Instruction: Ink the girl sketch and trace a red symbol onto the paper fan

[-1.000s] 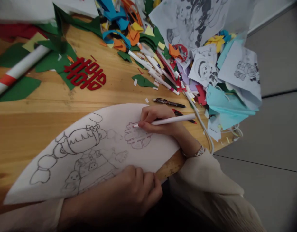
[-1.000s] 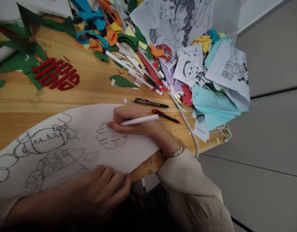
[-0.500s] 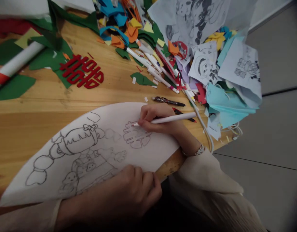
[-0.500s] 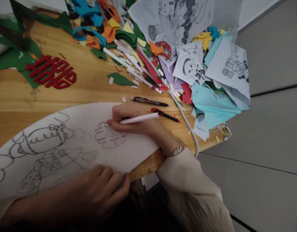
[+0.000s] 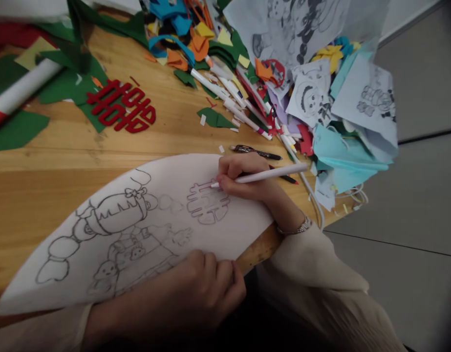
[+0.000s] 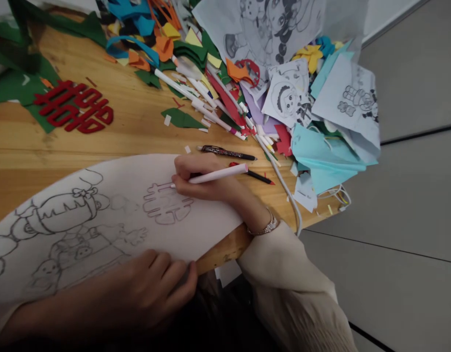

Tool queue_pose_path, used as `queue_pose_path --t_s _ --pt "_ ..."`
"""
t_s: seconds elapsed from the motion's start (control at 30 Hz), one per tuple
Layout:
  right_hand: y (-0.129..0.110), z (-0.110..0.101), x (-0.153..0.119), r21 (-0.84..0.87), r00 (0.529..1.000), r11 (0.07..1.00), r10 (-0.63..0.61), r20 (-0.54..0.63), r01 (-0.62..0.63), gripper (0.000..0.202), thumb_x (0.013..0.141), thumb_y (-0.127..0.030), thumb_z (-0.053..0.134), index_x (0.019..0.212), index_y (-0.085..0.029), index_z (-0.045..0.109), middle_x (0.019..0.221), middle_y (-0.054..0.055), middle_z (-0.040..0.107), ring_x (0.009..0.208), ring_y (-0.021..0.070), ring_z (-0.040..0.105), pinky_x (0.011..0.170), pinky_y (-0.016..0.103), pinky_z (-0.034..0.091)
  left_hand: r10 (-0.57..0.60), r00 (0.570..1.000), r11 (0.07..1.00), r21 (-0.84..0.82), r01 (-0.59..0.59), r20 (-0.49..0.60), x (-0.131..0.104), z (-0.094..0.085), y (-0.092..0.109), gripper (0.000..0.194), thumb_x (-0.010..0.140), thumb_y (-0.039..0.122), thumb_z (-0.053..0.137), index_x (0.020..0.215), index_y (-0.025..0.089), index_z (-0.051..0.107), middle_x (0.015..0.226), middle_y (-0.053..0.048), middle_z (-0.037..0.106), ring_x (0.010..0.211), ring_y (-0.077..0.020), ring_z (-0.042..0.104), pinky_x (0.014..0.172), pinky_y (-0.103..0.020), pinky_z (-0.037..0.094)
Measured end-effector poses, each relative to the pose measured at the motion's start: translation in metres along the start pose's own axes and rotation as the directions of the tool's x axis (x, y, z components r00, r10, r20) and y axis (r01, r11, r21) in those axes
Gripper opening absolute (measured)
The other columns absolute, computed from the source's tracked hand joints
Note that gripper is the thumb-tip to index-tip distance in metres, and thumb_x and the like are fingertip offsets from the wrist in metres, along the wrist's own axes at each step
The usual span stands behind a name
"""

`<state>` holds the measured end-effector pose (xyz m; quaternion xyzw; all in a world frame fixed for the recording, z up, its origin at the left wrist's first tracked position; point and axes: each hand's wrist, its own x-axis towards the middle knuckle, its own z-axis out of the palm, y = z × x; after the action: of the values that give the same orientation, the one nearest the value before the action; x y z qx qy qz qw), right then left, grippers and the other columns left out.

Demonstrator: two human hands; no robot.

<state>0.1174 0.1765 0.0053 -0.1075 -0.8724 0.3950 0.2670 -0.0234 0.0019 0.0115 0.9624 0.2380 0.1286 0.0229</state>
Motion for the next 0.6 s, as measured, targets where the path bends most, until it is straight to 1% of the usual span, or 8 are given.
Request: queue_pose_path --t_s 0.1,0.23,0.37,0.47,0.6 --pt "0.0015 -0.0005 -0.0015 -0.016 1.000 1.000 0.019 0.000 -0.019 0.034 0.083 -0.011 0.054 0.060 -0.020 0.030 0.057 -0.005 0.043 0.052 0.0062 0.044 0.049 0.021 0.033 -0.004 1.000 1.000 0.007 0.004 -0.009 0.0002 0.0004 0.0003 0.029 0.094 0.028 0.040 0.111 0.011 0.057 0.075 -0.003 0.058 0.052 -0.0150 0.050 0.041 -0.029 0.032" --pt "0.0046 -0.0010 -0.0034 -0.064 0.999 0.997 0.039 0.002 -0.039 0.033 0.083 -0.015 0.053 0.062 -0.020 0.029 0.058 -0.005 0.040 0.052 0.0063 0.041 0.050 0.022 0.034 -0.012 1.000 1.000 0.021 0.012 -0.019 -0.0002 0.0006 0.0008 0.028 0.093 0.026 0.041 0.110 0.011 0.057 0.072 -0.003 0.057 0.050 -0.0143 0.049 0.041 -0.029 0.032" --pt "0.0071 -0.0017 -0.0055 -0.065 0.998 0.996 0.067 0.001 -0.066 0.034 0.085 -0.016 0.053 0.063 -0.020 0.028 0.058 -0.005 0.039 0.051 0.0060 0.038 0.051 0.022 0.034 -0.005 1.000 1.000 0.020 0.005 -0.027 -0.0002 0.0015 0.0009 0.030 0.093 0.028 0.041 0.110 0.010 0.058 0.072 -0.003 0.058 0.050 -0.0150 0.050 0.041 -0.029 0.033" --pt "0.0072 -0.0015 -0.0059 -0.019 0.997 0.997 0.080 0.020 -0.080 0.034 0.086 -0.019 0.054 0.063 -0.020 0.029 0.059 -0.005 0.042 0.052 0.0061 0.040 0.051 0.022 0.035 -0.002 1.000 1.000 0.020 0.002 -0.030 0.0002 0.0014 0.0010 0.030 0.092 0.028 0.041 0.111 0.010 0.057 0.074 -0.004 0.059 0.050 -0.0149 0.050 0.041 -0.029 0.034" --pt "0.0051 0.0009 -0.0036 0.083 0.999 0.995 0.051 -0.012 -0.050 0.033 0.086 -0.019 0.056 0.063 -0.019 0.032 0.060 -0.005 0.046 0.054 0.0060 0.044 0.051 0.021 0.036 -0.010 1.000 1.000 0.026 0.010 -0.020 0.0005 0.0017 0.0018 0.028 0.091 0.024 0.040 0.109 0.011 0.057 0.073 -0.003 0.058 0.048 -0.0151 0.049 0.040 -0.030 0.033"
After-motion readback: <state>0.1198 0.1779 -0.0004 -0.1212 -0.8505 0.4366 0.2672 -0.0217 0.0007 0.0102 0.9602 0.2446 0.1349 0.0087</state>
